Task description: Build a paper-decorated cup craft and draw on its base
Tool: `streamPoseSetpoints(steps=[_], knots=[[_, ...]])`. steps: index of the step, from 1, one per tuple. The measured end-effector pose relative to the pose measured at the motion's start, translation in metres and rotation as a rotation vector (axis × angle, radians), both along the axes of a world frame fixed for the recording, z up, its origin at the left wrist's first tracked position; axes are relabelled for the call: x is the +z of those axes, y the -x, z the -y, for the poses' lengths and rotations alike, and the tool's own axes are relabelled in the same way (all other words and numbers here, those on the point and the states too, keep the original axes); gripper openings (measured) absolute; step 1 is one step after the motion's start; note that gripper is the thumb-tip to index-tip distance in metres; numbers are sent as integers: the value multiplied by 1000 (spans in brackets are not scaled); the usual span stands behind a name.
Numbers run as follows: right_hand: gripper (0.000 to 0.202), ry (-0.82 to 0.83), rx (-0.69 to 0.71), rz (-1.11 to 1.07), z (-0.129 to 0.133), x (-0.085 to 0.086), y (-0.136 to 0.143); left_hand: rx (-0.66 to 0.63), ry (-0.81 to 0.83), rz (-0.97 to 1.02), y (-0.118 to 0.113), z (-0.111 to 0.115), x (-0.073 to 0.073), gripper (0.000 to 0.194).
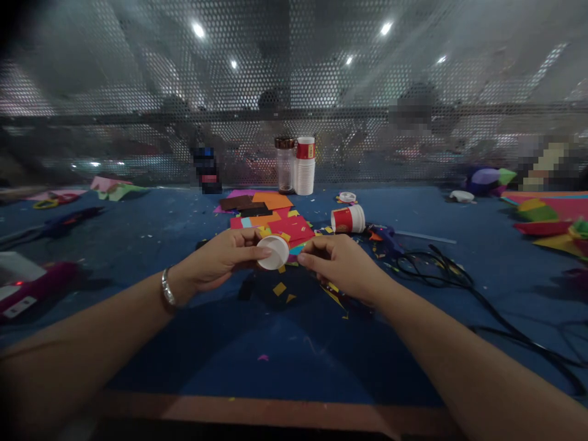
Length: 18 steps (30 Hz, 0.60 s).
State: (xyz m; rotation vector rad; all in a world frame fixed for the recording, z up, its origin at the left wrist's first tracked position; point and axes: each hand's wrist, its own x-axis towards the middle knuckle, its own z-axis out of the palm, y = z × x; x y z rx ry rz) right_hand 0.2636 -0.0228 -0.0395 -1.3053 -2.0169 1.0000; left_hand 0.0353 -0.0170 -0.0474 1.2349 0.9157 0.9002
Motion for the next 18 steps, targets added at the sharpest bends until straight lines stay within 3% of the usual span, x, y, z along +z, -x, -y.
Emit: streamPoseSetpoints(steps=[5,12,18], knots=[[28,-56,-44,-14,-1,-2,-1,25,55,23,-3,2,2,39],[29,-167,-129,-34,-4,-1,-2,46,116,14,-4,3,4,27],[29,-204,-153,-61,-2,2,1,-18,107,-18,-5,6,3,25]])
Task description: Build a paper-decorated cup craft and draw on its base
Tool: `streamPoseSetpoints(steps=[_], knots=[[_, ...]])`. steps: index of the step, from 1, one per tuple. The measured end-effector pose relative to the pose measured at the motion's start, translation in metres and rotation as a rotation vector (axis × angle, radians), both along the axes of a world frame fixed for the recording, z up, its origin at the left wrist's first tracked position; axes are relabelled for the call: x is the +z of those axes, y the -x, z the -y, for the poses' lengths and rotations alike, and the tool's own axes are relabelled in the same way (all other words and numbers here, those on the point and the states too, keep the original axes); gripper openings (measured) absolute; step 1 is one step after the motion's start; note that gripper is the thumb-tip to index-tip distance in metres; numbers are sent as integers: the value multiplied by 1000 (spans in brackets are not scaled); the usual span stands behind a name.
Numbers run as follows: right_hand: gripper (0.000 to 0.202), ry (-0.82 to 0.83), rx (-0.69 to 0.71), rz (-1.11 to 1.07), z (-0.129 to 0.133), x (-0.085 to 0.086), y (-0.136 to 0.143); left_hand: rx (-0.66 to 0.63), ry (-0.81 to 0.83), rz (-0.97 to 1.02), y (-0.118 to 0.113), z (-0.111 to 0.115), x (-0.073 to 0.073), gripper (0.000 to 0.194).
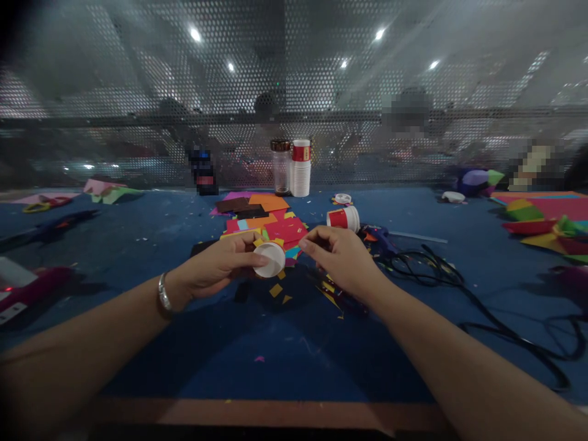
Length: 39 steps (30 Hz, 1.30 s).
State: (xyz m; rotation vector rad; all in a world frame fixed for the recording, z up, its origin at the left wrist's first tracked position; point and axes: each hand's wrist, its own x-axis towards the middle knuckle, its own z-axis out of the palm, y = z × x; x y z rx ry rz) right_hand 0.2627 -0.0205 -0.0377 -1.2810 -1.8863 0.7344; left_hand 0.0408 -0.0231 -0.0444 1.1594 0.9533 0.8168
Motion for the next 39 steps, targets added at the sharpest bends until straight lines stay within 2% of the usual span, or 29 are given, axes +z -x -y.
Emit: streamPoseSetpoints(steps=[12,23,39], knots=[[31,9,68,57,0,-2,-1,-90,-53,63,-4,-3,-8,29],[28,9,50,64,-3,-5,-4,-49,-83,22,3,-3,-7,26],[31,-180,15,159,-5,-1,-15,-8,-86,24,-3,-5,-4,27]])
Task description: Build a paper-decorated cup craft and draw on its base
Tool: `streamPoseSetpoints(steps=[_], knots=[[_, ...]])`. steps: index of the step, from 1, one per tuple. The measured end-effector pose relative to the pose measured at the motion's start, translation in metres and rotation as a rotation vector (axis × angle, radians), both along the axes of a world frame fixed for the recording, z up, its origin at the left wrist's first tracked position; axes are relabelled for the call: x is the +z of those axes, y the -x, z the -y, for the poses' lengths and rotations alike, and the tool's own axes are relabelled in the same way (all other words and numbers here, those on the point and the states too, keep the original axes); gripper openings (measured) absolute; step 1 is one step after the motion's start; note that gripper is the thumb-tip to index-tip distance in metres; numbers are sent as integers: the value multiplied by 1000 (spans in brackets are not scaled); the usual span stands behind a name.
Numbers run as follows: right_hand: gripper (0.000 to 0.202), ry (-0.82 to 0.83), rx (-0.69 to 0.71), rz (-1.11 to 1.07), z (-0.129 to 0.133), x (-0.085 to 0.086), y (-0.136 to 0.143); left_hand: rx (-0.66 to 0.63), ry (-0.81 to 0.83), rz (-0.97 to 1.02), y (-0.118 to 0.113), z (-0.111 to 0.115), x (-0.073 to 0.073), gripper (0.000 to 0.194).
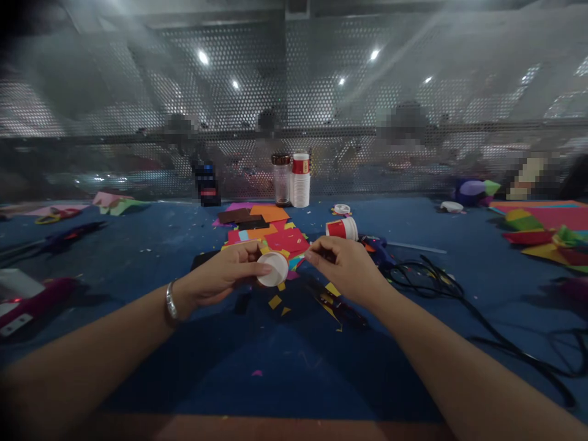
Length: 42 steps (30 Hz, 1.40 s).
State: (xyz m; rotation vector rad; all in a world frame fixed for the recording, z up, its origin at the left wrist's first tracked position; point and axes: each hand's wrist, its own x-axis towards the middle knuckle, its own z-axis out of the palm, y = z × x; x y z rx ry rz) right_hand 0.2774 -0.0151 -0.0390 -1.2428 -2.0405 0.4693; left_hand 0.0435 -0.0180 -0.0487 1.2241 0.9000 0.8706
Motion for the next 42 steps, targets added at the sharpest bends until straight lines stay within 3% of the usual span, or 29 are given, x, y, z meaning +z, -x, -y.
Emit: streamPoseSetpoints(steps=[13,31,42], knots=[[28,-119,-75,41,-5,8,-10,5,-50,-15,-1,0,5,25],[26,-104,-81,68,-8,5,-15,25,-48,-4,1,-4,3,27],[26,-82,-64,42,-6,7,-10,-76,-94,-14,-1,6,-2,28]])
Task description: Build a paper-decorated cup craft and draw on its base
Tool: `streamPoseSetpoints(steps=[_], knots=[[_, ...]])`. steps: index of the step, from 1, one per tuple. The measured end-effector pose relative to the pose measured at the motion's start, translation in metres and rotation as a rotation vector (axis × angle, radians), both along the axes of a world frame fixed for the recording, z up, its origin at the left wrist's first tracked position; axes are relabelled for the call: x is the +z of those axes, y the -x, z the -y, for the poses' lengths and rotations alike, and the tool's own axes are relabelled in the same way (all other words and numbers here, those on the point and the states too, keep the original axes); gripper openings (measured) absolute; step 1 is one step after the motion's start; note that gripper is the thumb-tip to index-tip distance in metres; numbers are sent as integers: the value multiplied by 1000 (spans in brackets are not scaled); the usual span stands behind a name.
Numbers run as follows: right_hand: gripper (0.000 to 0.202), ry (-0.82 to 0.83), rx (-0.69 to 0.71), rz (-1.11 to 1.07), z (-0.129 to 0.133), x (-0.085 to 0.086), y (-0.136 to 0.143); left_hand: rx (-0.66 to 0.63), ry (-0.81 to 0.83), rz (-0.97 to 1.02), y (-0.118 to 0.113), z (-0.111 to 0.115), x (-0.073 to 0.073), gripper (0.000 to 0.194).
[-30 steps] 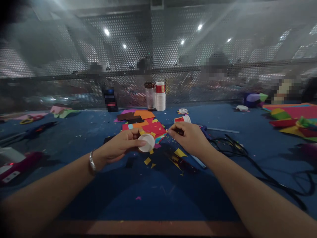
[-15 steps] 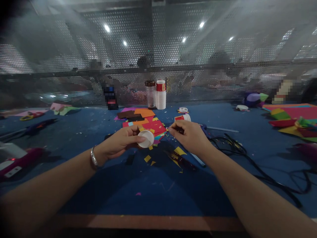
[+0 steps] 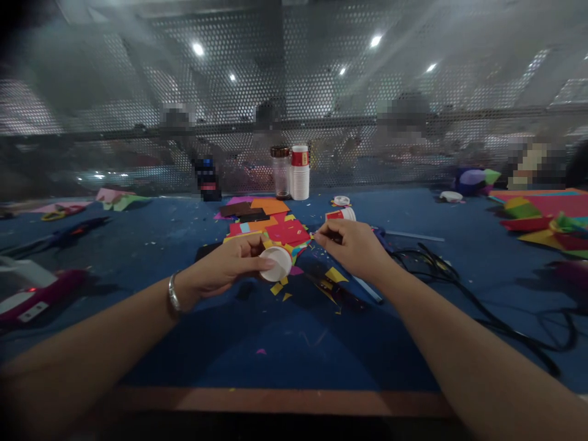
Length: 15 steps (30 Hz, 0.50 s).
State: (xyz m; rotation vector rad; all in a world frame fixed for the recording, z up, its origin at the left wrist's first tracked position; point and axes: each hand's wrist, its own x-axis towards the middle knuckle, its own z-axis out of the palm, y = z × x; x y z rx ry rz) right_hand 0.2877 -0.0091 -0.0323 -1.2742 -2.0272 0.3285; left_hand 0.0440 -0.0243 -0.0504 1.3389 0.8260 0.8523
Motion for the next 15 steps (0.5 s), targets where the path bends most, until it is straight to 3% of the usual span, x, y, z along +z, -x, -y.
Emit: streamPoseSetpoints(steps=[15], knots=[[28,60,35,46,-5,-7,-3,22,31,-36,-4,0,3,23]])
